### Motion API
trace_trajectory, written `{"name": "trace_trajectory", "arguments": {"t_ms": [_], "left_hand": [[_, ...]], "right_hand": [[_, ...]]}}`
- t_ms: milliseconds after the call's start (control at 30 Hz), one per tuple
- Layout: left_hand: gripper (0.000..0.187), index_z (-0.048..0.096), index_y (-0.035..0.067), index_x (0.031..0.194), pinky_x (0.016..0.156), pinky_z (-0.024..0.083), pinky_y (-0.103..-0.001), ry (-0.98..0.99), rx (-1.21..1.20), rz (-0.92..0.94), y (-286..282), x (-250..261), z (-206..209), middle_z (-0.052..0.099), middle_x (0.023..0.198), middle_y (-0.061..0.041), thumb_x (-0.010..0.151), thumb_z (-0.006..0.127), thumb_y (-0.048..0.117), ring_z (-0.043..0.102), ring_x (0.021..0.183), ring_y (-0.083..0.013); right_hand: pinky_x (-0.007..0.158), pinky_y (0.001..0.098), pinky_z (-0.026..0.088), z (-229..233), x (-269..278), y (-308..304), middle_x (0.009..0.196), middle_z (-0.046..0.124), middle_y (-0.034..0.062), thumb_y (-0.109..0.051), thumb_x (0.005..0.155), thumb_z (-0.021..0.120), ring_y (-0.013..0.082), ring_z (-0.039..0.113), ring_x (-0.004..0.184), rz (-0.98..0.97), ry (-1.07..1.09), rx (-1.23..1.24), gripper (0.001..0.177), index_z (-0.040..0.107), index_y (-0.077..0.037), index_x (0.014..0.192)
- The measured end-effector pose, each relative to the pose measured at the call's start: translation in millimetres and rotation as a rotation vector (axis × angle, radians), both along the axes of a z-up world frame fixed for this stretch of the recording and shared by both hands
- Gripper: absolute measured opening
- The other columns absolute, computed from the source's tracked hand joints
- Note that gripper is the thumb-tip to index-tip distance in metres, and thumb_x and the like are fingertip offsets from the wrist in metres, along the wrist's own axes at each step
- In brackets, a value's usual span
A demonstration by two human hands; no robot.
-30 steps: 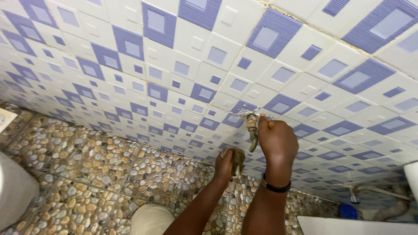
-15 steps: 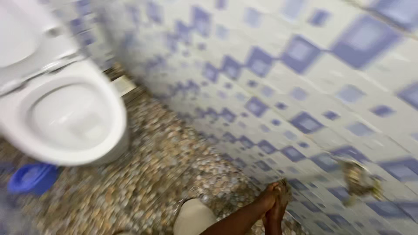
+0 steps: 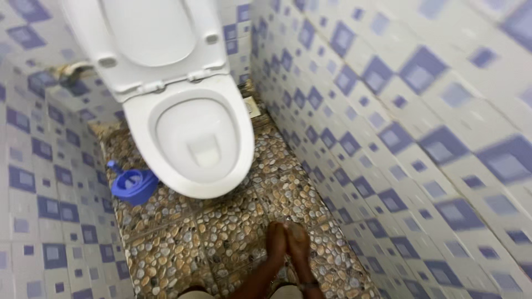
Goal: The person scrubs the inside of a toilet bowl using a brush, wipes a wall-mounted faucet and the surrounding tile with a cloth, and then wipes the exterior rim of the toilet bowl with the same cloth.
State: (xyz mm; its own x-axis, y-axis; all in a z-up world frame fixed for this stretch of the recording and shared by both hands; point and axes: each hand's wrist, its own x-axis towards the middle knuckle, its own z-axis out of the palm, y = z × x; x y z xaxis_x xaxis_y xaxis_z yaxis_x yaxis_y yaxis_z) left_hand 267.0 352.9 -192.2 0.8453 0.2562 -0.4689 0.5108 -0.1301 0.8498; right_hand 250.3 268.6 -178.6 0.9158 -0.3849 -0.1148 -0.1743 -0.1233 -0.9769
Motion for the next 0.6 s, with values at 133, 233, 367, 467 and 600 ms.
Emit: {"name": "trace_trajectory", "arguments": {"t_ms": [133, 233, 367, 467, 600], "left_hand": [[0.046, 0.066, 0.006, 0.11, 0.092, 0.048, -0.045, 0.009, 0.181, -0.03, 70.9, 17.5, -1.8, 0.068, 0.111, -0.016, 0.098, 0.044, 0.045, 0.064, 0.102, -0.0338], [0.047, 0.065, 0.0, 0.105, 0.094, 0.049, -0.046, 0.043, 0.286, -0.092, 95.3, 34.8, 16.4, 0.066, 0.108, -0.021, 0.099, 0.06, 0.046, 0.063, 0.105, -0.0337], [0.034, 0.059, 0.002, 0.11, 0.087, 0.051, -0.046, 0.035, 0.234, -0.101, 134.6, 33.2, 36.3, 0.06, 0.108, -0.019, 0.09, 0.066, 0.029, 0.062, 0.099, -0.0343], [0.033, 0.058, 0.001, 0.108, 0.084, 0.051, -0.045, -0.323, 0.289, -0.191, 144.3, 24.1, 43.4, 0.055, 0.106, -0.02, 0.084, 0.071, 0.017, 0.059, 0.097, -0.0328], [0.027, 0.057, 0.002, 0.096, 0.078, 0.053, -0.042, -0.224, 0.077, -0.332, 143.9, 33.8, 65.6, 0.047, 0.101, -0.015, 0.077, 0.076, 0.009, 0.057, 0.085, -0.03]], "right_hand": [[0.078, 0.0384, 0.058, -5.8, 35.7, 63.8, 0.091, 0.078, 0.0141, -0.048, 0.1, 0.057, 0.0272, 0.073, 0.085, 0.16, 0.27, -0.065, 0.053, 0.074, 0.001, 0.105], [0.085, 0.038, 0.053, -8.7, 64.9, 83.7, 0.105, 0.07, 0.0135, -0.047, 0.111, 0.05, 0.026, 0.066, 0.096, 0.263, 0.387, 0.092, 0.05, 0.066, 0.0, 0.113], [0.085, 0.0428, 0.055, 1.4, 85.7, 84.8, 0.124, 0.058, 0.0095, -0.031, 0.098, 0.062, 0.023, 0.061, 0.109, 0.29, 0.652, 0.561, 0.04, 0.048, -0.012, 0.131], [0.085, 0.0439, 0.058, 24.0, 87.2, 63.7, 0.119, 0.065, 0.0168, -0.016, 0.09, 0.065, 0.03, 0.065, 0.108, 0.303, 0.617, 0.799, 0.04, 0.048, -0.019, 0.126], [0.086, 0.049, 0.057, 87.4, 114.7, 40.0, 0.115, 0.065, 0.017, -0.018, 0.09, 0.059, 0.033, 0.064, 0.106, 0.04, 0.617, 0.872, 0.03, 0.055, -0.016, 0.119]]}}
